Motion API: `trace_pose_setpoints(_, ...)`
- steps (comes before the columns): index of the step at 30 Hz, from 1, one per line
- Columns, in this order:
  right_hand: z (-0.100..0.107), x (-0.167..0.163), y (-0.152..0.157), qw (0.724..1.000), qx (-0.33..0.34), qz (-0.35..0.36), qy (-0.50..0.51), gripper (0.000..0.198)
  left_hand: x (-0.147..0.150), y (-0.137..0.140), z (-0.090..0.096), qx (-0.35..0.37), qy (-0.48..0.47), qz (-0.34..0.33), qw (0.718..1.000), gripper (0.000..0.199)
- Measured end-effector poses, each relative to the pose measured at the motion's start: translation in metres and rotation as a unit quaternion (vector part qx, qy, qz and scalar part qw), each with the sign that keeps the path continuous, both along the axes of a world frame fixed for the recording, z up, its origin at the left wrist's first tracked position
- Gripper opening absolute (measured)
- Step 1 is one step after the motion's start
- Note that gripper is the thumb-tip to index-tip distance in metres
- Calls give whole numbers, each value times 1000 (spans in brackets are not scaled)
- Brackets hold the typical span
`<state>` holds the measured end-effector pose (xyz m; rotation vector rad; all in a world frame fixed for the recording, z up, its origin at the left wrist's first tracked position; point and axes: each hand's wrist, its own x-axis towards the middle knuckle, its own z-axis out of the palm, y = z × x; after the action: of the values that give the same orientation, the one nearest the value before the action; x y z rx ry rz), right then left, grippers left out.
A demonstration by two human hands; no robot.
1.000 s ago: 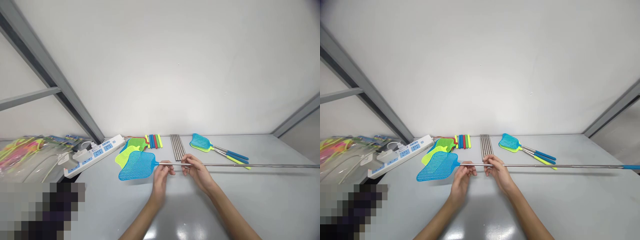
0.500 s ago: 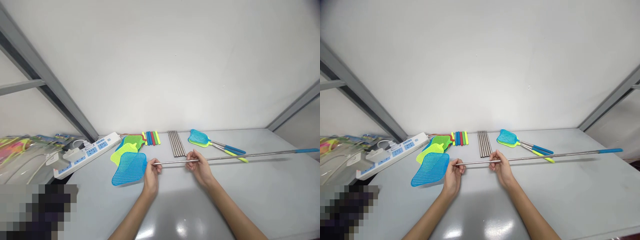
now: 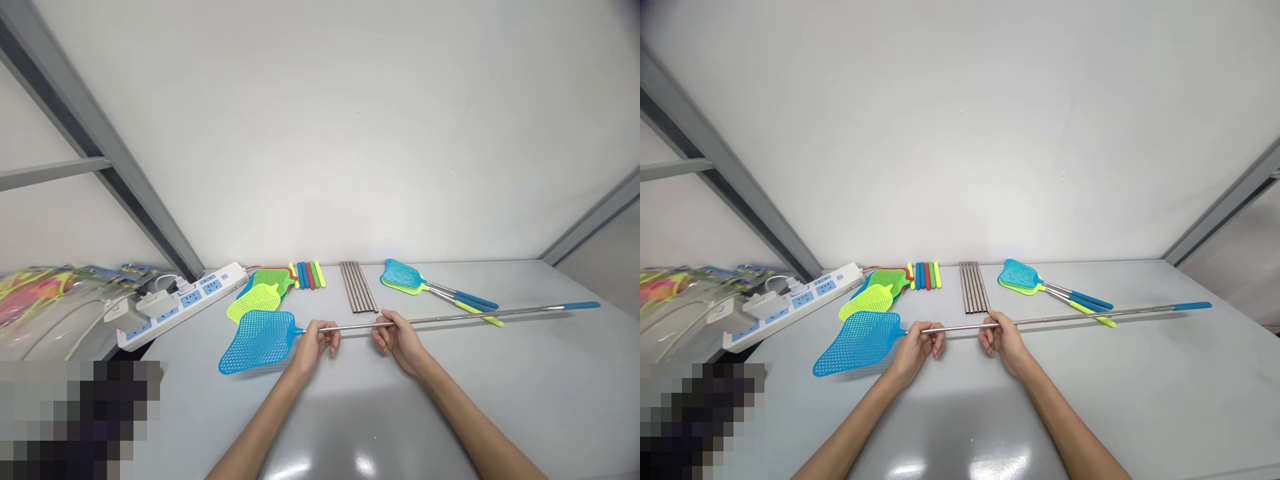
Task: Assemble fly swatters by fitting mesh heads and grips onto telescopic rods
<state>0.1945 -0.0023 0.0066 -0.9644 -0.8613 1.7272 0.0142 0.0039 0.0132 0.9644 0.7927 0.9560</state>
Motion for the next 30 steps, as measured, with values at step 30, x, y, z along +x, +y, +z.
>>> trace_pose_setpoints(30, 2, -4, -13, 993, 58, 96, 25, 44, 10, -18, 3, -40, -39, -138, 989, 34)
